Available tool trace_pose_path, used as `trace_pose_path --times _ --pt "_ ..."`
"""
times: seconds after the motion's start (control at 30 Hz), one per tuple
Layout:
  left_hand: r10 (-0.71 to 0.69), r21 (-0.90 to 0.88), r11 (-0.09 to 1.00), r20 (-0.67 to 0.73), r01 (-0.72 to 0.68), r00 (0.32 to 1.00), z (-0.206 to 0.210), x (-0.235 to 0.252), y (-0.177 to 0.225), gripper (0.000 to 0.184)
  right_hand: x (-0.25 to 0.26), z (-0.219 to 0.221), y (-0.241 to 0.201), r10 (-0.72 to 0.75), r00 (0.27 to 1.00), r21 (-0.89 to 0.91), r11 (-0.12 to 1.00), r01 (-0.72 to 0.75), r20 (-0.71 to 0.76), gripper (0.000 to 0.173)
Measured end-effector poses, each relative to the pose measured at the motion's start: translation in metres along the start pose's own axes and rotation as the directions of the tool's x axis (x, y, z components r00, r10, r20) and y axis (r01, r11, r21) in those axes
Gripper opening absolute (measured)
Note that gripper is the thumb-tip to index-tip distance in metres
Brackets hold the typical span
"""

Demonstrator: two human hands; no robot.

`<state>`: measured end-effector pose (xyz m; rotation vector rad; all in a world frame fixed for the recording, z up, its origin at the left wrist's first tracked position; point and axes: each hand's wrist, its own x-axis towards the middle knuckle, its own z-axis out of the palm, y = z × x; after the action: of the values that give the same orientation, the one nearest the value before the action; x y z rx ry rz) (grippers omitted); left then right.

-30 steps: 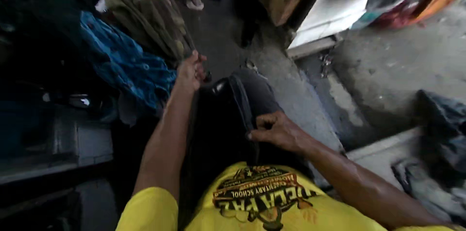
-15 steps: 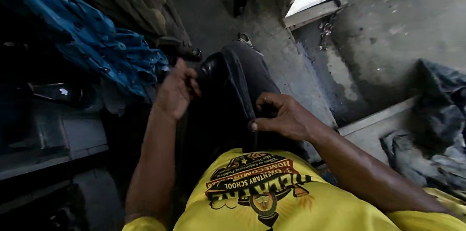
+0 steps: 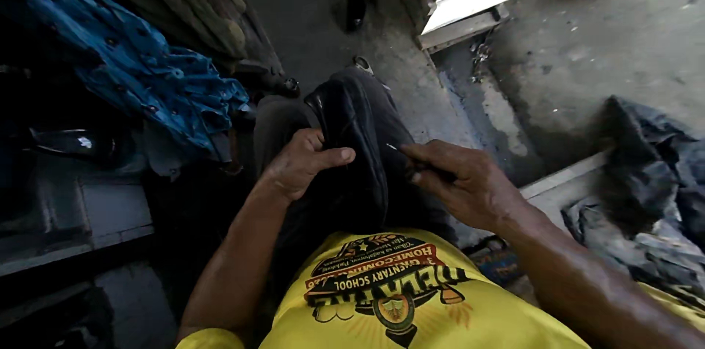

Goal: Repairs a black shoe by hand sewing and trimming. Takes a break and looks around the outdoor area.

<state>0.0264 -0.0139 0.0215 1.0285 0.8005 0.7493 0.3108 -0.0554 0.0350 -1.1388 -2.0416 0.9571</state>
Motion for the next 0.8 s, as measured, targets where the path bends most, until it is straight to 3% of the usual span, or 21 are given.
trace_pose_path --times 0.1,0.8 --pt "-0.014 0.008 1.000 0.002 0.014 1.000 0.000 0.003 0.000 0.010 0.007 -0.003 -0.004 -0.060 0.998 -0.090 0.994 0.063 0.032 0.031" --pt "-0.043 -0.006 0.999 0.013 0.043 0.999 0.000 0.006 0.007 0.008 0.033 -0.021 -0.027 -0.062 0.971 -0.391 0.908 0.150 0.230 0.033"
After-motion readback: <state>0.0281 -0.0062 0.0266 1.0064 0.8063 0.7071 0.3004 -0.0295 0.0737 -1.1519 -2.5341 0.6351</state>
